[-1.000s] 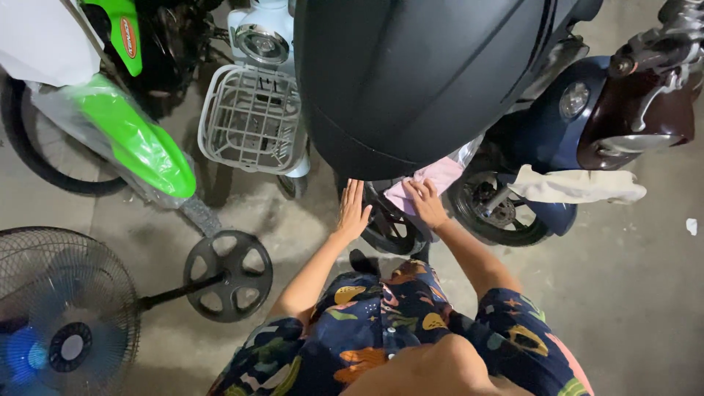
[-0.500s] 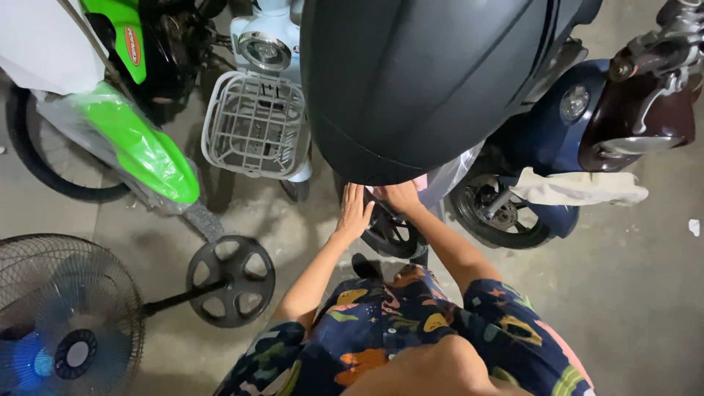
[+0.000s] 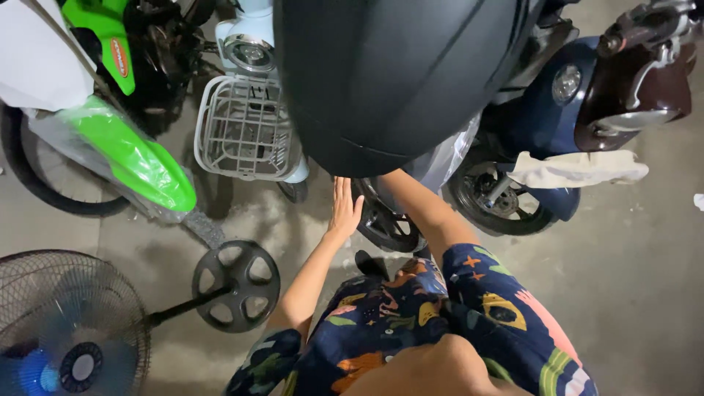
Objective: The person wipes the seat, handlebars, and front fairing of a motorcycle with a pink cloth, then wipes the cage and motor housing of a standing fan. The person uses the cloth to rub each surface in a repetitive wiping motion.
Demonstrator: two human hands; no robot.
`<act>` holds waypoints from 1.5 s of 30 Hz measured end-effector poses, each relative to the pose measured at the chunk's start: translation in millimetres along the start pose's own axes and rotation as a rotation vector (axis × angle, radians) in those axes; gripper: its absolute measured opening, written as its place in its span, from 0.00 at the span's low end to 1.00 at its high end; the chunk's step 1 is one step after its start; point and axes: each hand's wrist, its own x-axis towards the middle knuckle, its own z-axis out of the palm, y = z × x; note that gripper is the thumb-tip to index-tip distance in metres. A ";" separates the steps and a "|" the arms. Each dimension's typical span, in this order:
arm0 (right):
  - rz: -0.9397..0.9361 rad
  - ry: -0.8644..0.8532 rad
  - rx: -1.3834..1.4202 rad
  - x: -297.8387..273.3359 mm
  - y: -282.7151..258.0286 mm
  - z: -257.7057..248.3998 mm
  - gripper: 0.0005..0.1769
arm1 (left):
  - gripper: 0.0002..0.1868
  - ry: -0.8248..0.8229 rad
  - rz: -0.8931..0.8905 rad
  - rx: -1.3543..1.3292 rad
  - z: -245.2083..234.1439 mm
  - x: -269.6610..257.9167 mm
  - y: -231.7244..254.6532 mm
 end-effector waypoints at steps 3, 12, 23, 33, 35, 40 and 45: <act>-0.026 -0.033 -0.040 -3.9 -0.4 14.3 0.28 | 0.39 -0.008 0.010 0.028 -4.7 -5.4 5.6; -0.065 -0.117 -0.171 -77.3 50.9 104.8 0.35 | 0.40 -0.146 0.075 0.083 18.8 -11.4 36.9; 0.715 0.413 0.297 -104.3 98.6 108.2 0.42 | 0.52 -0.298 0.061 0.045 67.2 -5.8 76.0; 0.920 0.806 0.344 -76.0 120.4 98.0 0.32 | 0.52 -0.325 0.065 0.108 72.7 -7.6 94.9; 1.058 0.748 0.529 -88.6 86.2 105.7 0.35 | 0.52 -0.309 0.081 0.099 78.7 -5.3 97.3; 1.135 0.722 0.564 -110.7 77.5 169.7 0.29 | 0.52 -0.294 0.134 0.169 76.3 10.5 124.4; 1.133 0.871 0.437 -85.8 165.4 132.0 0.21 | 0.51 -0.264 0.128 0.227 79.7 29.3 133.7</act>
